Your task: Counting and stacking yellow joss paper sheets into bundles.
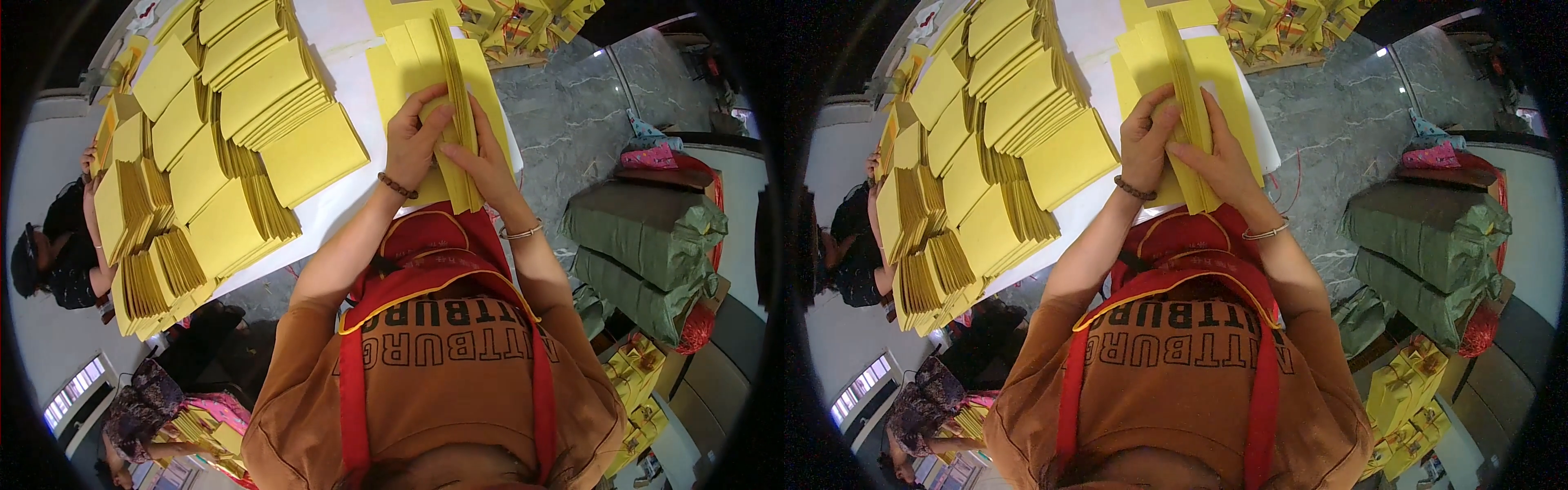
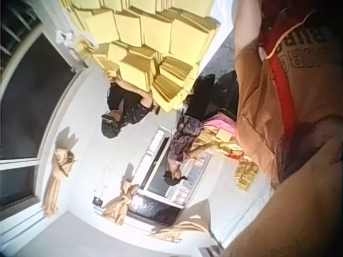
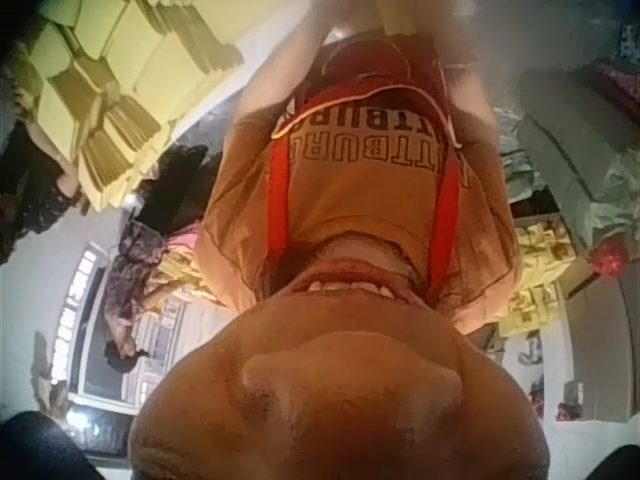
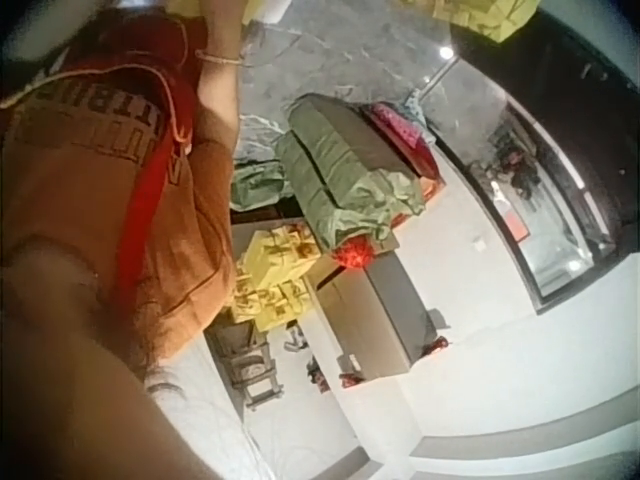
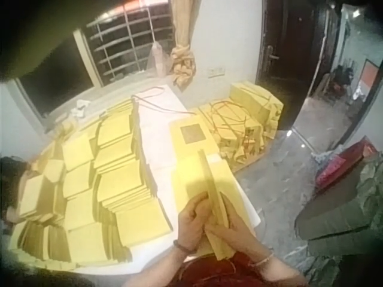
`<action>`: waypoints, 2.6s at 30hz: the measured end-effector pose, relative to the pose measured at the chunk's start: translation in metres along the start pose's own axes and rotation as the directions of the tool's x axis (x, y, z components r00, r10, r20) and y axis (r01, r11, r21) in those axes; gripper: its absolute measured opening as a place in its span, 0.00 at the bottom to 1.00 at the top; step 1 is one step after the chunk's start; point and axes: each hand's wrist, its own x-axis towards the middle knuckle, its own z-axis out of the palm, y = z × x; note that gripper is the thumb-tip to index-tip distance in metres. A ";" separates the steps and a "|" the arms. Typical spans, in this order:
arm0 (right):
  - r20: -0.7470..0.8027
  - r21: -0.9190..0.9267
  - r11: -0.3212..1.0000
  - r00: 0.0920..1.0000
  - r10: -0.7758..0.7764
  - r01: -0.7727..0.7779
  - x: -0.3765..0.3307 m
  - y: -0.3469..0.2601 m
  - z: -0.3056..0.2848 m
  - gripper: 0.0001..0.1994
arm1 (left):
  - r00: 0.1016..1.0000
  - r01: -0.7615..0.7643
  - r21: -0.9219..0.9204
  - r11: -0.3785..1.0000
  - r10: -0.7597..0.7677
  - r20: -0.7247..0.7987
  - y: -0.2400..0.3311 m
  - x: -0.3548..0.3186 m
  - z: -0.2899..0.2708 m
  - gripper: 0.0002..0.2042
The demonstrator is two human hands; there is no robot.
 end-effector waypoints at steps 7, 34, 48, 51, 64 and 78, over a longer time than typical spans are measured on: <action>0.020 0.073 0.997 1.000 -0.017 0.015 -0.001 0.000 0.000 0.40 | 0.999 0.025 -0.051 0.998 -0.026 -0.026 -0.003 -0.001 -0.001 0.11; 0.044 0.051 0.999 0.999 -0.020 0.018 -0.002 -0.003 0.000 0.42 | 1.000 0.009 -0.013 1.000 -0.009 0.014 0.004 -0.001 0.001 0.16; 0.036 0.127 0.989 0.997 0.066 -0.070 -0.002 0.003 -0.005 0.33 | 1.000 -0.029 0.043 0.999 0.029 0.006 -0.003 0.000 -0.001 0.15; 0.040 0.226 0.970 0.996 0.078 -0.085 -0.002 0.007 -0.006 0.33 | 1.000 0.006 0.060 0.998 -0.006 0.004 -0.007 0.000 -0.005 0.13; 0.022 0.008 1.000 0.999 -0.028 0.028 -0.001 0.001 0.002 0.37 | 0.989 -0.094 0.179 0.979 0.113 -0.098 -0.007 -0.003 -0.002 0.08; 0.020 -0.065 0.996 0.998 -0.063 0.064 -0.001 0.003 0.001 0.41 | 0.998 -0.057 0.064 0.996 0.057 -0.011 0.001 -0.003 0.002 0.12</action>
